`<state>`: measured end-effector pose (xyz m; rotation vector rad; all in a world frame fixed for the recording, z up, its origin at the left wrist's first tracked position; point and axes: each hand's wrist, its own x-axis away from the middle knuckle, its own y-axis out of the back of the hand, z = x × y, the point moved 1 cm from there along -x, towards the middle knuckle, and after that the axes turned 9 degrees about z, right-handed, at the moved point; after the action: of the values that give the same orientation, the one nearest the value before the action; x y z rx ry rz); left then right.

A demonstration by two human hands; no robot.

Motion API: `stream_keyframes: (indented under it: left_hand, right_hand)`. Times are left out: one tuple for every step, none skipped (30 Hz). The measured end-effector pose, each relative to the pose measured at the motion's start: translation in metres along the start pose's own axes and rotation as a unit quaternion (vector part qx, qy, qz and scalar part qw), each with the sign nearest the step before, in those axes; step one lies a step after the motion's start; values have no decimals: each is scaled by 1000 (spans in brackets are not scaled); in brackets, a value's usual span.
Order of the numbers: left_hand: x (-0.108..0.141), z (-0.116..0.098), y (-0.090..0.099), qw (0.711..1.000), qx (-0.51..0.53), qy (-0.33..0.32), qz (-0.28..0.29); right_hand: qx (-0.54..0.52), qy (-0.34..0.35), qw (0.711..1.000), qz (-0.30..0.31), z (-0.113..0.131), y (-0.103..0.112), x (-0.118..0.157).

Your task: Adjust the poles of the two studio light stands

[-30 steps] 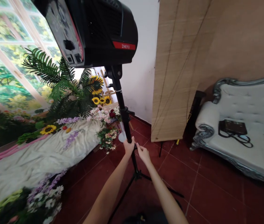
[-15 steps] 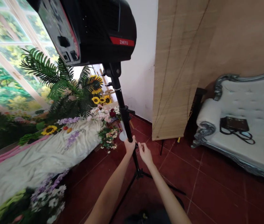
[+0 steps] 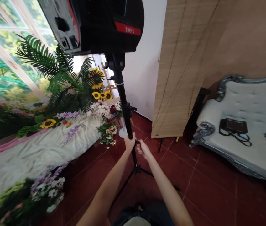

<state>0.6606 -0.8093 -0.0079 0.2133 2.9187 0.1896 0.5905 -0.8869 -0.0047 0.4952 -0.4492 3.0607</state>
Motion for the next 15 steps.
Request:
stream_keyframes:
  left_hand:
    - [0,0,0,1000,4,-1,0]
    - [0,0,0,1000,8,-2,-2]
    - [1,0,0,1000,11,-4,-3]
    - [1,0,1,1000,13,-6,-4]
    - [1,0,1,1000,14,-9,-4]
    - [1,-1,1,1000,14,-11,-2]
    - [1,-1,1,1000,13,-13,-2]
    - [1,-1,1,1000,10,-14,-2]
    - [1,-1,1,1000,7,-14,-3]
    - [1,-1,1,1000,6,-14,-5]
    - [1,-1,1,1000,5,-14,-7]
    - [1,-1,1,1000,5,-13,-7]
    - [1,-1,0,1000,7,-12,-6]
    - [1,0,0,1000,9,-11,-3]
    - [0,1,0,1000,12,-10,0]
  right_hand:
    - [55,23,997,-41,0,2,3]
    - [119,57,987,-90,0,3,6]
    - [185,97,969,-136,0,4,10]
    - [247,134,945,-168,1,5,15]
    - [304,164,920,-184,2,6,19]
    - [352,186,898,-186,3,6,22]
    - [392,198,880,-181,5,7,25]
    - [425,205,864,-173,7,8,27]
    - [453,210,850,-168,9,9,28]
    - [474,214,837,-170,10,10,29]
    - [491,216,826,-175,11,12,30]
    - [504,218,817,-177,11,14,30]
    - [513,219,811,-178,10,16,31]
    - [518,219,808,-177,9,17,31]
    - [519,221,807,-176,6,18,33]
